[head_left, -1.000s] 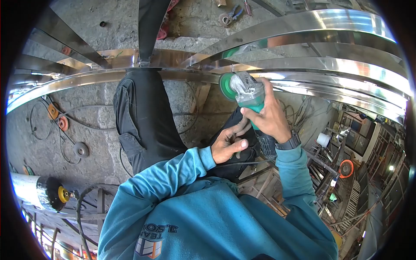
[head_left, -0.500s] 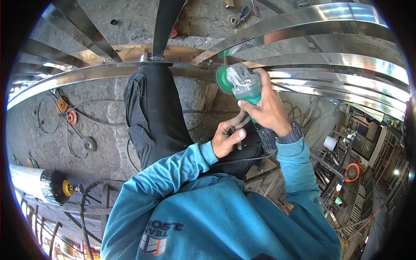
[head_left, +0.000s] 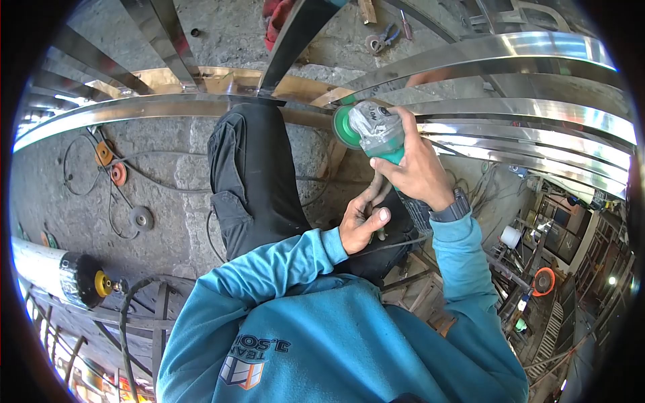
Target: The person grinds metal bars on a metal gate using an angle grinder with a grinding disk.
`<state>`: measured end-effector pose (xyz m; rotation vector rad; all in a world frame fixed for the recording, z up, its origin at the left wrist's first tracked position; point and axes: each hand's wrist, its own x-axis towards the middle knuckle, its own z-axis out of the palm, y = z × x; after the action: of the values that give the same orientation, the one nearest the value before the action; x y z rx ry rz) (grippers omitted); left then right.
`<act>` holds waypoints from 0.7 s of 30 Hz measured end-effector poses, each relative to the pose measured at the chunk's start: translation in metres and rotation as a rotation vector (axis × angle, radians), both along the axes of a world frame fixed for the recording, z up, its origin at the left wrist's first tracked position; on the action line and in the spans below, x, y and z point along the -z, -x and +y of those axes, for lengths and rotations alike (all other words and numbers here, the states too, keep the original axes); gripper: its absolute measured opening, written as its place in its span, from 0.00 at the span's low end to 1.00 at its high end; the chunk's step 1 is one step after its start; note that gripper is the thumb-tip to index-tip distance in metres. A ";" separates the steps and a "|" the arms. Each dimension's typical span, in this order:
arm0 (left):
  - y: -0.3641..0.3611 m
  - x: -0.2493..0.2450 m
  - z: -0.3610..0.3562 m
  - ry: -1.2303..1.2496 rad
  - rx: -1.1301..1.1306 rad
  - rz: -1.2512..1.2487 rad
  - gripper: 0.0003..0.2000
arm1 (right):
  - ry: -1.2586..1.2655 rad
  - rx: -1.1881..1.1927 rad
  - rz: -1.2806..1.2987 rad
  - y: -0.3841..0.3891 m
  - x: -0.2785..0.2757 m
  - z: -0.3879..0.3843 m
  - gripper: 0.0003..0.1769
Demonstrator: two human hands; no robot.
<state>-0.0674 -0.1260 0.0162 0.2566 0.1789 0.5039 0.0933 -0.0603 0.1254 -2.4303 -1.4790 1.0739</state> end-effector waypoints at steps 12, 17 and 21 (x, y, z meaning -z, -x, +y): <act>0.001 0.002 -0.003 -0.059 -0.120 0.100 0.45 | -0.123 -0.085 -0.021 0.005 0.009 0.001 0.50; 0.002 0.002 -0.005 -0.083 -0.134 0.145 0.46 | -0.096 -0.039 -0.031 0.010 0.010 0.001 0.51; 0.004 0.001 -0.005 -0.056 -0.170 0.193 0.45 | -0.072 0.003 -0.021 0.017 0.009 0.002 0.51</act>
<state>-0.0715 -0.1313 0.0147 0.3468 0.3775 0.6533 0.0768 -0.0583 0.1168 -2.4011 -1.4922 0.9803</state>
